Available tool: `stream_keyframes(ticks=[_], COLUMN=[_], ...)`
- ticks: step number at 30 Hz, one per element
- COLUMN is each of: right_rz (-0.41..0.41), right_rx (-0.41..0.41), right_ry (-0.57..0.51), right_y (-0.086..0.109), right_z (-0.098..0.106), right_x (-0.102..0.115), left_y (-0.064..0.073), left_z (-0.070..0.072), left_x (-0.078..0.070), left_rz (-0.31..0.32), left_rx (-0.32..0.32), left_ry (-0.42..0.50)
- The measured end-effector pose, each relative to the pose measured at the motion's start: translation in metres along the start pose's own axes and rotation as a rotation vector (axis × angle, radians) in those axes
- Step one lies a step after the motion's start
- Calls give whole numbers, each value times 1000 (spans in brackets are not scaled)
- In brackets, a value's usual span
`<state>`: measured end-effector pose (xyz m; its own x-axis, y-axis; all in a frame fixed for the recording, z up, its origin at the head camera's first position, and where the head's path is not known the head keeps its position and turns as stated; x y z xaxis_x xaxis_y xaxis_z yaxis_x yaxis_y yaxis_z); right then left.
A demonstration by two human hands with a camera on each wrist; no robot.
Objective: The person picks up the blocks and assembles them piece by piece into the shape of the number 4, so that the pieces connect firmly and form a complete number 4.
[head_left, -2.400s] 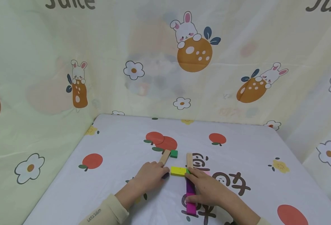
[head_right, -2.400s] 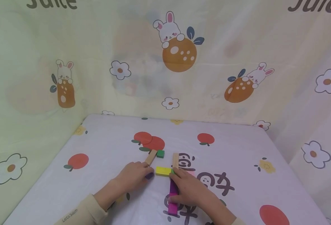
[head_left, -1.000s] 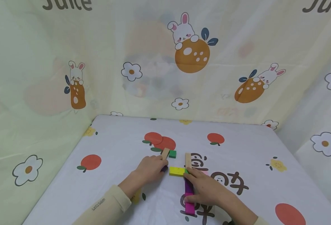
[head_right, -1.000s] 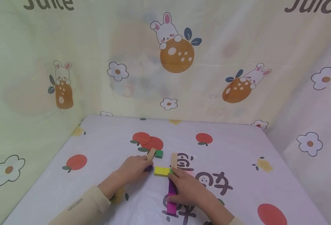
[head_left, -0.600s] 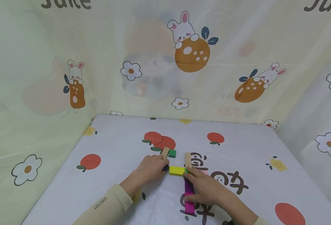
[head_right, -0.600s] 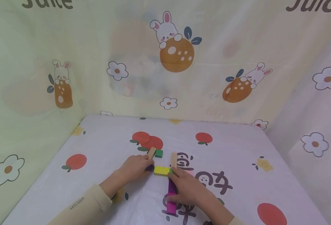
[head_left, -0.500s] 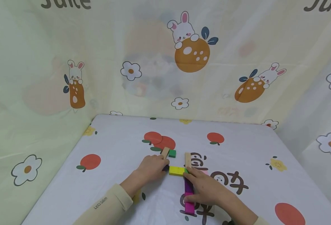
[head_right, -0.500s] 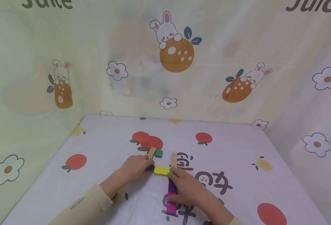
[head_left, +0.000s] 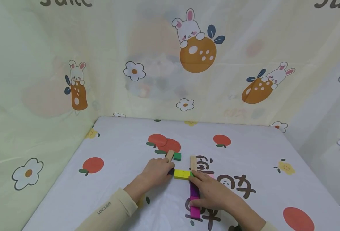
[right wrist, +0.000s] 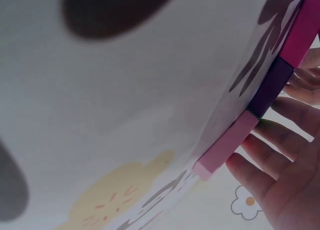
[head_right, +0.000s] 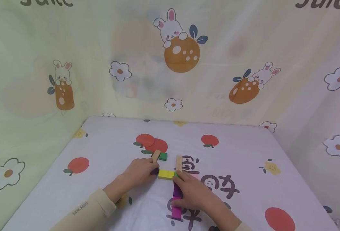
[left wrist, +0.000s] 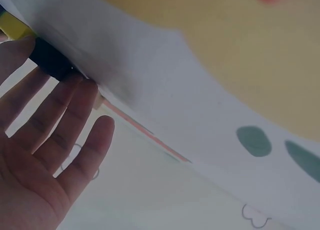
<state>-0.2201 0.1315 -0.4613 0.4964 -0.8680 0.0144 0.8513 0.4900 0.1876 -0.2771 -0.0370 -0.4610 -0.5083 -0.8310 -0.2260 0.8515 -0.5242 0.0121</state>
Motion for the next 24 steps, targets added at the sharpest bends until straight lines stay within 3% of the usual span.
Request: stream_keyframes(ticks=[14, 17, 24], right_rz=[-1, -7, -1], right_rx=[6, -2, -16], right_ry=[1, 6, 10], right_y=[-1, 0, -2], right_z=[-3, -3, -4], right_x=[1, 1, 0], left_y=[11, 17, 33], left_z=[5, 8, -1], left_x=[-4, -10, -32], left_rz=[30, -1, -96], left_rx=[-41, -56, 2], left_ry=[-62, -73, -95])
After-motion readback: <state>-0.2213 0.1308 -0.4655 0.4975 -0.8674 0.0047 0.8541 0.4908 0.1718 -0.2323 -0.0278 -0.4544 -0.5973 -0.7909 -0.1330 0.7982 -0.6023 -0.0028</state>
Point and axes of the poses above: each hand's wrist, its own y-axis away from the middle knuckle, its own z-axis out of the back of the hand, x = y × z, the point moved 6 cm from there along -y, towards the middle knuckle, and after that the axes turned 14 degrees about y, right-handed, at the moved point
